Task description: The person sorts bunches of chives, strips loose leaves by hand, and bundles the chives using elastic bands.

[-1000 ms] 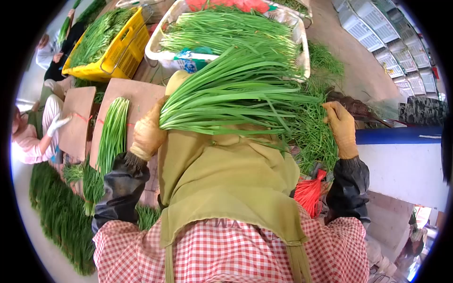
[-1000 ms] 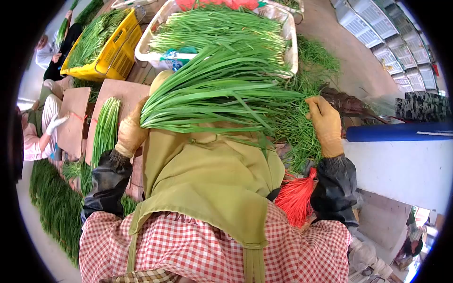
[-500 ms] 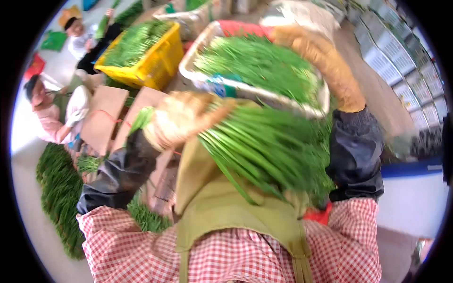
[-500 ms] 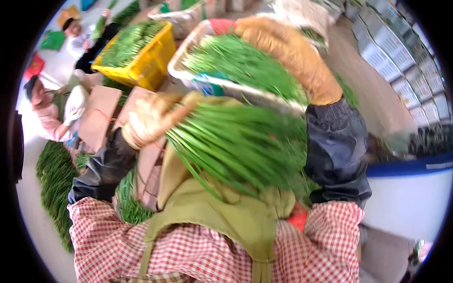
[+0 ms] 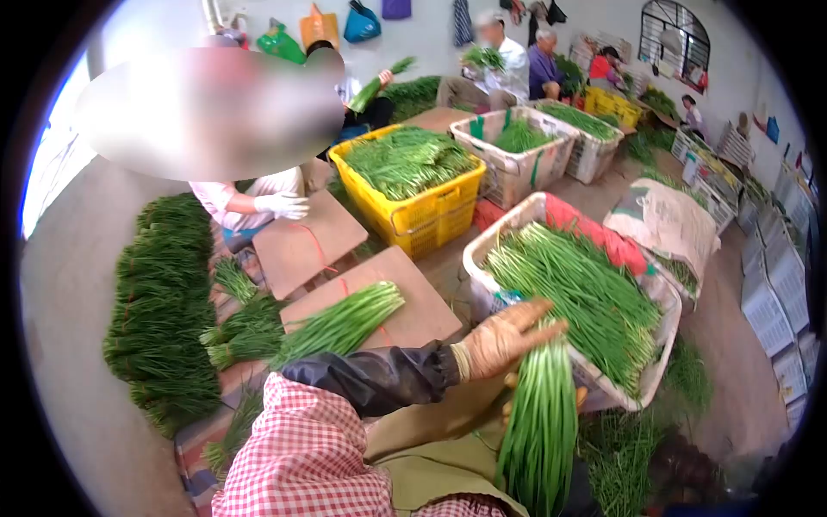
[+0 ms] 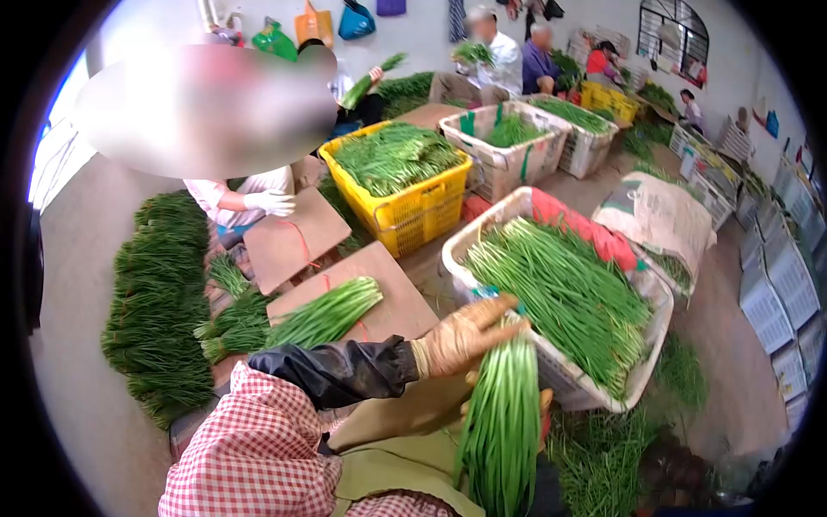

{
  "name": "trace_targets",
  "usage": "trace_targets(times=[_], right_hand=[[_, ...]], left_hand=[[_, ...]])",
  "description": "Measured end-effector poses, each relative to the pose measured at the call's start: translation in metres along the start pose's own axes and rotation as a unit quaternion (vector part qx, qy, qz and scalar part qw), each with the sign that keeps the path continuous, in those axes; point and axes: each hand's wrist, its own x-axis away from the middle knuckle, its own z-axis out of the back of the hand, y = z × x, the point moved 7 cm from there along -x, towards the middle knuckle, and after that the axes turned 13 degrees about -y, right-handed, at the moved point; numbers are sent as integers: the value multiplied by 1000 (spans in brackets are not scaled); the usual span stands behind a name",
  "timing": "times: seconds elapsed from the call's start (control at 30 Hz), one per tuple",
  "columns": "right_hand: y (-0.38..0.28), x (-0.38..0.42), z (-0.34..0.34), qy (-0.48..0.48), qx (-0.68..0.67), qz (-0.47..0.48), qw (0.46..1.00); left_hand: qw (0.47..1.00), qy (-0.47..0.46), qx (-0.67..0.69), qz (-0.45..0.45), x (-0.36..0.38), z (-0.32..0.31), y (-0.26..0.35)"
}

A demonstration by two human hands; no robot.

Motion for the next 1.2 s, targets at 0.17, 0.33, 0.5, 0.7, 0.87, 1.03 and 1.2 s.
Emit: trace_targets(times=[0.17,0.33,0.5,0.7,0.87,1.03,1.2], right_hand=[[-61,6,-33,156,180,45,970],[-95,-63,-52,281,367,66,884],[-114,-147,-124,147,492,278,812],[-64,-81,-90,99,241,209,943],[-30,75,-8,208,82,297,928],[-38,129,-22,294,172,302,890],[-63,89,-40,199,175,289,920]], left_hand=[[585,98,772,229,31,-71,-1],[623,-14,767,150,-26,-18,61],[751,-202,623,85,-76,102,16],[826,-355,423,112,-40,104,28],[846,-463,132,229,47,-49,64],[809,-506,279,107,25,-72,79],[771,-377,509,65,-40,-57,48]])
